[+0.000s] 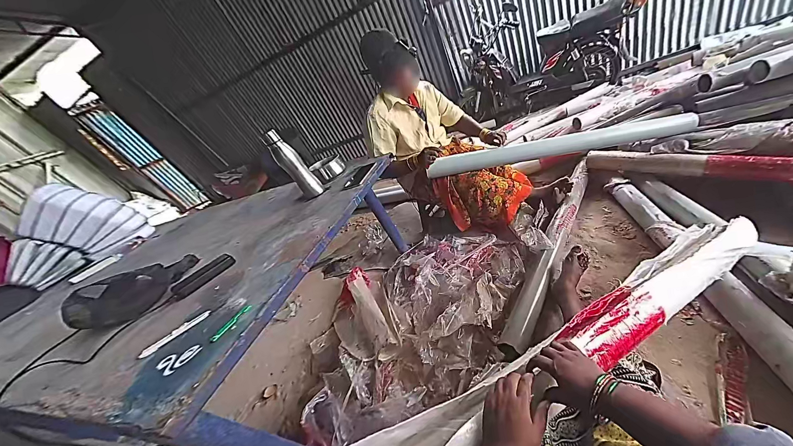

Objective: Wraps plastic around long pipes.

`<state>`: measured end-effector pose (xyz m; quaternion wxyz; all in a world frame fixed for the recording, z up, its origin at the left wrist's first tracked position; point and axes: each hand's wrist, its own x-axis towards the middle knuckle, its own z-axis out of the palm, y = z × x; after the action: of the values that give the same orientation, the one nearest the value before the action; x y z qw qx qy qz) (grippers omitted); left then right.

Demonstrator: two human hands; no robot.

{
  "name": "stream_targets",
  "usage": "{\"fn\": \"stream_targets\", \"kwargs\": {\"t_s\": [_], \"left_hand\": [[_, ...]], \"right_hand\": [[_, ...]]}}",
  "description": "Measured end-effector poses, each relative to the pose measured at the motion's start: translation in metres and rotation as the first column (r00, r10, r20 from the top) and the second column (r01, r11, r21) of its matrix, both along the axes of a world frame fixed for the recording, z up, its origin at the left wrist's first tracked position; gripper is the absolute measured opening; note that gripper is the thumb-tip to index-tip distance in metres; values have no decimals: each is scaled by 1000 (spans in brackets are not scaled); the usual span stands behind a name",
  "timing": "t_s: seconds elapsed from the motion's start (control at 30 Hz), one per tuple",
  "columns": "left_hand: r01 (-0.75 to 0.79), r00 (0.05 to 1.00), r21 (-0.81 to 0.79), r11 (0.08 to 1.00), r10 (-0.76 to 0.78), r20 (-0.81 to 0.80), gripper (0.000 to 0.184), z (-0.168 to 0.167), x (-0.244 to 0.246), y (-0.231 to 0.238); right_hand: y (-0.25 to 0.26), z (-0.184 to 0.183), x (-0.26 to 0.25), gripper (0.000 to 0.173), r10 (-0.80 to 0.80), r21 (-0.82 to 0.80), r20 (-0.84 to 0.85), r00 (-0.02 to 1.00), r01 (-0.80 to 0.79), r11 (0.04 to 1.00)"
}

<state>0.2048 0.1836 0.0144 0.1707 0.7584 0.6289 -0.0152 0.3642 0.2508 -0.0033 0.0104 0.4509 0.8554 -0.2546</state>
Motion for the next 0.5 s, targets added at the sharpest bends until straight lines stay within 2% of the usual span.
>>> {"fn": "stream_targets", "kwargs": {"t_s": [0.13,0.5], "left_hand": [[4,1000,56,998,-4,3,51,-9,3,-7],[41,999,28,999,-42,14,54,-8,3,-19]], "right_hand": [[-8,-7,4,51,-22,4,-10,1000,22,1000],[-18,-9,6,55,-30,12,-17,999,30,999]]}}
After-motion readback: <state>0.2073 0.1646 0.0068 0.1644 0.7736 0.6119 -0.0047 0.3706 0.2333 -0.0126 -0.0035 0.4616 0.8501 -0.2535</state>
